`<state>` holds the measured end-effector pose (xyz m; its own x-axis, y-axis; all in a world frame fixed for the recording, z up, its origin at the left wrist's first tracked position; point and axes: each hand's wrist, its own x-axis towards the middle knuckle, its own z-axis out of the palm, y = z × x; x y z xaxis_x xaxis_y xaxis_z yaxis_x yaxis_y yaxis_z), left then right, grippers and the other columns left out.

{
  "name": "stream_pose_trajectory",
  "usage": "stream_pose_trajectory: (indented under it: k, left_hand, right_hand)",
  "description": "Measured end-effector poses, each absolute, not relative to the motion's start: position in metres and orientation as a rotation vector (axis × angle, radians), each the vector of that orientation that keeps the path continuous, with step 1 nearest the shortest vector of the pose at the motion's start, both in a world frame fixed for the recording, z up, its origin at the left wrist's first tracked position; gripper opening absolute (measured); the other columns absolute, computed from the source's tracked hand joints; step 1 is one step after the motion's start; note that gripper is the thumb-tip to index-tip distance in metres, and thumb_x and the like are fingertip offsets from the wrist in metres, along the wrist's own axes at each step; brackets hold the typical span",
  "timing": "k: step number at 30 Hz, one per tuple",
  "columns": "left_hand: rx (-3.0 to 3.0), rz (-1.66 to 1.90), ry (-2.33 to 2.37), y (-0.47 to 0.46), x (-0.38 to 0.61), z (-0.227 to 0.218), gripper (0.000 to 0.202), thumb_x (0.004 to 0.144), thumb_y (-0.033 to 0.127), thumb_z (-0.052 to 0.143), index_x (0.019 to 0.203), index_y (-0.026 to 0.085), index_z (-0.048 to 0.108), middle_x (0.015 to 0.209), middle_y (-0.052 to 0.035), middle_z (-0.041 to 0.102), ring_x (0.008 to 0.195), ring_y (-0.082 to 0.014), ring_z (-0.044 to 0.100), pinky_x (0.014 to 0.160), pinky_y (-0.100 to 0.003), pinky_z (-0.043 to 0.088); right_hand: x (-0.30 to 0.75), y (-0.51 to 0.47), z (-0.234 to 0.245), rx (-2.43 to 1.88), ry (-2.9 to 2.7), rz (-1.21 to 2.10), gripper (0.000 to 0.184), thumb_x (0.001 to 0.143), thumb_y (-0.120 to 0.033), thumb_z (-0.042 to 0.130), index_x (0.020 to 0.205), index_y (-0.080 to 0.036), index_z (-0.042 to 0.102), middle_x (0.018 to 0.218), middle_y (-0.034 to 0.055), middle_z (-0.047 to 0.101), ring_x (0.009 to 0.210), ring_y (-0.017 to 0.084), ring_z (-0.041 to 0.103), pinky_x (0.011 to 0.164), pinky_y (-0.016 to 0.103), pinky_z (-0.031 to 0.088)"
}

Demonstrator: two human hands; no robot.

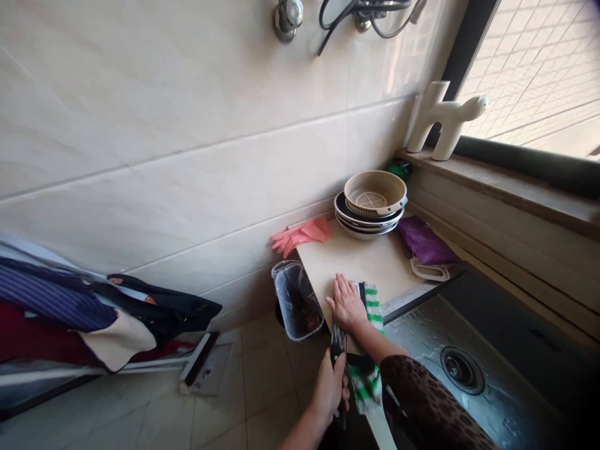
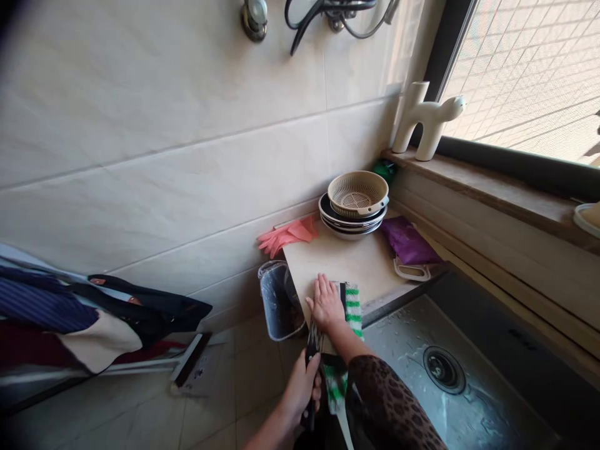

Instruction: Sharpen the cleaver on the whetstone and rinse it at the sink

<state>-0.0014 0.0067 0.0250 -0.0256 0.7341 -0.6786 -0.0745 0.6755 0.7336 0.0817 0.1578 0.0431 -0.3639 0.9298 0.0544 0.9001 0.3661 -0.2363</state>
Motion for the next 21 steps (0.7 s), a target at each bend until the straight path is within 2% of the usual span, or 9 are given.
stream_pose_trajectory:
  k: [4, 9, 15, 21]
  left_hand:
    - [0.554, 0.691, 1.52, -0.011, -0.002, 0.015, 0.083, 0.073, 0.071, 0.061, 0.131, 0.016, 0.04, 0.046, 0.0124, 0.04, 0.035, -0.01, 0.04, 0.036, -0.019, 0.031]
    - [0.596, 0.744, 1.46, 0.016, -0.001, 0.026, 0.073, 0.076, 0.073, 0.054, 0.122, 0.018, 0.042, 0.049, 0.0134, 0.038, 0.034, -0.0072, 0.032, 0.034, -0.018, 0.03]
    - [0.546, 0.712, 1.525, -0.008, -0.004, 0.009, 0.098, 0.066, 0.082, 0.054, 0.133, 0.014, 0.031, 0.044, 0.0146, 0.036, 0.035, -0.0098, 0.035, 0.034, -0.018, 0.028]
    - [0.569, 0.751, 1.468, 0.02, -0.007, 0.02, 0.087, 0.063, 0.084, 0.055, 0.12, 0.02, 0.042, 0.049, 0.0134, 0.038, 0.034, -0.0072, 0.032, 0.034, -0.019, 0.027]
  right_hand:
    - [0.083, 0.143, 0.032, -1.544, -2.433, 0.128, 0.066, 0.1, -0.048, 0.036, 0.145, 0.0, 0.041, 0.158, 0.0219, 0.028, 0.148, 0.031, 0.022, 0.119, 0.048, 0.023]
    - [0.08, 0.168, 0.037, -1.609, -2.437, 0.198, 0.06, 0.101, -0.041, 0.034, 0.143, 0.002, 0.042, 0.155, 0.0233, 0.033, 0.146, 0.03, 0.028, 0.118, 0.047, 0.024]
    - [0.078, 0.145, 0.03, -1.525, -2.418, 0.107, 0.065, 0.1, -0.047, 0.036, 0.144, 0.0, 0.042, 0.157, 0.0225, 0.03, 0.148, 0.031, 0.023, 0.118, 0.047, 0.023]
    - [0.073, 0.171, 0.035, -1.63, -2.407, 0.223, 0.061, 0.101, -0.042, 0.037, 0.144, 0.001, 0.042, 0.156, 0.0226, 0.031, 0.147, 0.029, 0.027, 0.118, 0.046, 0.025]
